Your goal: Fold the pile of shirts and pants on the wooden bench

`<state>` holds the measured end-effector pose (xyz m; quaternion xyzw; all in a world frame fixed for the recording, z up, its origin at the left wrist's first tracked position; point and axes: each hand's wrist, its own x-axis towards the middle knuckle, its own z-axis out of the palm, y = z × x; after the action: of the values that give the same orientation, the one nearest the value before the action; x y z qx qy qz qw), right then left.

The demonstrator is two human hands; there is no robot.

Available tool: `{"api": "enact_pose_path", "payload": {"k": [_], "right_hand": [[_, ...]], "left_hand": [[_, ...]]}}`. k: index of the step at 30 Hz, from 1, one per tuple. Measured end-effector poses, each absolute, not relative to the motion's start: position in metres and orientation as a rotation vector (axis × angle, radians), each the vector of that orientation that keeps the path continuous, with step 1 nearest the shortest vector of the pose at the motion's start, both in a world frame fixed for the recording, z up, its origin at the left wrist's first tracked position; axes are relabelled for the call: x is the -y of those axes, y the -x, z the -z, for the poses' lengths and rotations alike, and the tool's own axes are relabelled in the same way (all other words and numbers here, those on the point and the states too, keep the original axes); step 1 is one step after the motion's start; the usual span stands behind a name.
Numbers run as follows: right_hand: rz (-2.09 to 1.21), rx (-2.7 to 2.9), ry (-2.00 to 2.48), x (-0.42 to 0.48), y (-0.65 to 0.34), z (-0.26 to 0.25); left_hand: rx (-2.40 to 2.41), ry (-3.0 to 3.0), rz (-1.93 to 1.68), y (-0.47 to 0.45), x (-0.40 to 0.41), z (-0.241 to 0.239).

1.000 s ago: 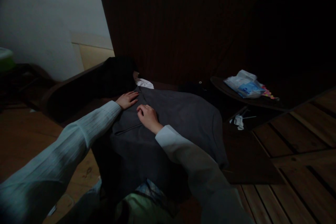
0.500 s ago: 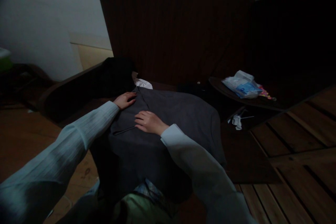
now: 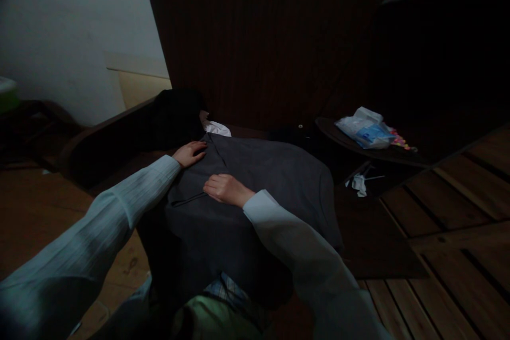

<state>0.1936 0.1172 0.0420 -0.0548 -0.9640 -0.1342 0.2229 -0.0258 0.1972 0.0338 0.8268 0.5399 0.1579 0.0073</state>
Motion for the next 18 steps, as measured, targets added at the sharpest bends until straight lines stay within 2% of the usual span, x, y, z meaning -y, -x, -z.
{"api": "enact_pose_path", "payload": {"k": [6, 13, 18], "right_hand": [[0.218, 2.633, 0.123, -0.113, -0.194, -0.044], [-0.135, 2.472, 0.717, -0.125, -0.196, -0.038], [-0.201, 2.523, 0.877, -0.131, -0.193, -0.031]], "left_hand": [[-1.698, -2.599, -0.474, 0.026, -0.197, -0.033], [-1.54, -2.705, -0.573, 0.023, -0.18, -0.045], [-1.441, -2.652, -0.37, 0.041, -0.129, -0.044]]}}
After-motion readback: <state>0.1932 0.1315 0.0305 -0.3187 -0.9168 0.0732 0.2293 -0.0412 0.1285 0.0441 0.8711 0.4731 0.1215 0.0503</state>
